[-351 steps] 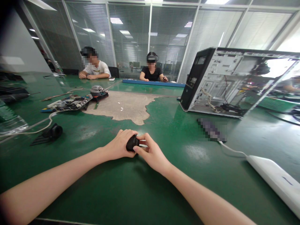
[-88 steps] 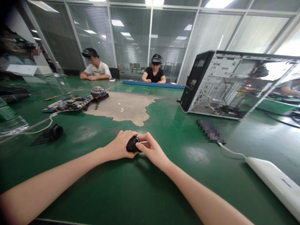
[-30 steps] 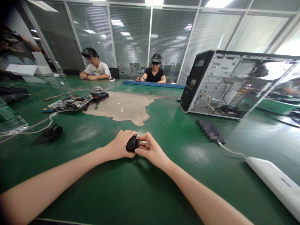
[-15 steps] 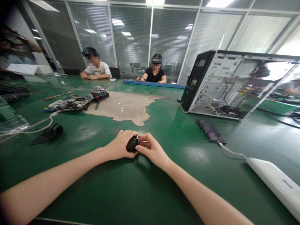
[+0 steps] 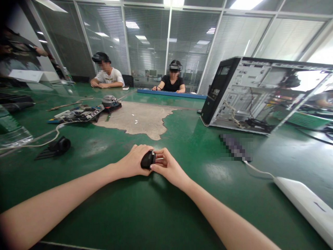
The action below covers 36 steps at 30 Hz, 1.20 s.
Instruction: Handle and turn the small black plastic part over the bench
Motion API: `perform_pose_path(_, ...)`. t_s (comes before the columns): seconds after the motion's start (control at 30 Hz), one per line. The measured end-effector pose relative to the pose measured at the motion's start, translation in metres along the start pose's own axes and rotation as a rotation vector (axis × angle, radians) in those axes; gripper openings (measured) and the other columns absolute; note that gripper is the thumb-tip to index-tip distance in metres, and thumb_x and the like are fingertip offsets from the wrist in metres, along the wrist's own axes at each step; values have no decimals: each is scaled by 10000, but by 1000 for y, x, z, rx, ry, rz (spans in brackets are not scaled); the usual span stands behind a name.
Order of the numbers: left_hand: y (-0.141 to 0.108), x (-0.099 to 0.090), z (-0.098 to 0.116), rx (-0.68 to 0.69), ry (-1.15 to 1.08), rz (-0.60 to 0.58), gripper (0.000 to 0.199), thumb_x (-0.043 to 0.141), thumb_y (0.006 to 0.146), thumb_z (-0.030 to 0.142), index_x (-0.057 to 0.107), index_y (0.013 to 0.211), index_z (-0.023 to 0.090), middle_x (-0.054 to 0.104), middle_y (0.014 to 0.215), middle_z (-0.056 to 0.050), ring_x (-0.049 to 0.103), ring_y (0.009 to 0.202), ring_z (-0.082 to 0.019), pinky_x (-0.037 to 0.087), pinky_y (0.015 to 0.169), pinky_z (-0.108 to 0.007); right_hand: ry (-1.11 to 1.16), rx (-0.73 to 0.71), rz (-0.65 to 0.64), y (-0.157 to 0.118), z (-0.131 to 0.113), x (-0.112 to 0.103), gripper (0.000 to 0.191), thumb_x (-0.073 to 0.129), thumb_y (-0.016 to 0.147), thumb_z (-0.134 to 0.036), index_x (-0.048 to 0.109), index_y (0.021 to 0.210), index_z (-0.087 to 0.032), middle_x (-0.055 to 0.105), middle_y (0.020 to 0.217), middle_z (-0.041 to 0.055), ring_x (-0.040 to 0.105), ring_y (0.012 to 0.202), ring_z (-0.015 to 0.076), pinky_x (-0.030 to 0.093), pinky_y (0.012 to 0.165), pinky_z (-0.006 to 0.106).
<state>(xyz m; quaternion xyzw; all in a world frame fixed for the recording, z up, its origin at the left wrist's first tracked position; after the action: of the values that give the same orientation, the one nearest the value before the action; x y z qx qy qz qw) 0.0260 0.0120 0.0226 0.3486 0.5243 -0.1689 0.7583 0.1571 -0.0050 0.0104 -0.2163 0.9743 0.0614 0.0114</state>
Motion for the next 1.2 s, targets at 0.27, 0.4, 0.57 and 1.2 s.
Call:
perform_pose_path(0.27, 1, -1, 1, -9, -14, -6, 488, 598, 603, 393, 411, 1011, 200, 516, 916, -38, 465, 847, -227, 312, 715, -322, -10, -10, 83, 0, -4, 0, 255, 611, 709, -348, 450, 855, -215, 548, 903, 7, 547, 870, 147, 434, 804, 337)
perform_pose_path(0.4, 0, -1, 0, -23, -22, -17, 481, 599, 606, 391, 413, 1007, 202, 517, 928, -41, 466, 861, -233, 314, 725, -331, -29, 11, 56, 1, 1, -1, 312, 616, 706, -342, 457, 942, -215, 547, 924, 26, 548, 873, 152, 439, 810, 344)
perform_pose_path(0.57, 0, 0, 0, -20, -15, -26, 543, 625, 567, 347, 400, 1038, 198, 518, 934, -42, 469, 859, -234, 317, 730, -331, 25, -36, -13, -3, -3, 2, 356, 673, 659, -289, 438, 921, -232, 536, 931, 3, 553, 897, 146, 418, 852, 345)
perform_pose_path(1.2, 1, 0, 0, -25, -30, -19, 495, 604, 596, 377, 409, 1015, 201, 512, 928, -42, 465, 866, -236, 314, 726, -333, 15, -23, 47, -3, -6, 2, 248, 621, 704, -323, 446, 848, -224, 541, 928, 0, 559, 858, 140, 442, 798, 327)
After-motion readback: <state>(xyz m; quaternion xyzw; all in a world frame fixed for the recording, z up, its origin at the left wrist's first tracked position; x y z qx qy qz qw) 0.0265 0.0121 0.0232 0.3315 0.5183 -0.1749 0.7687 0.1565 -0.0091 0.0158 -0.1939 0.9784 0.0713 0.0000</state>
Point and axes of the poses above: each hand's wrist, its own y-axis towards the middle knuckle, its own x-axis out of the palm, z = x × y, the point moved 4 cm from there along y, towards the middle knuckle
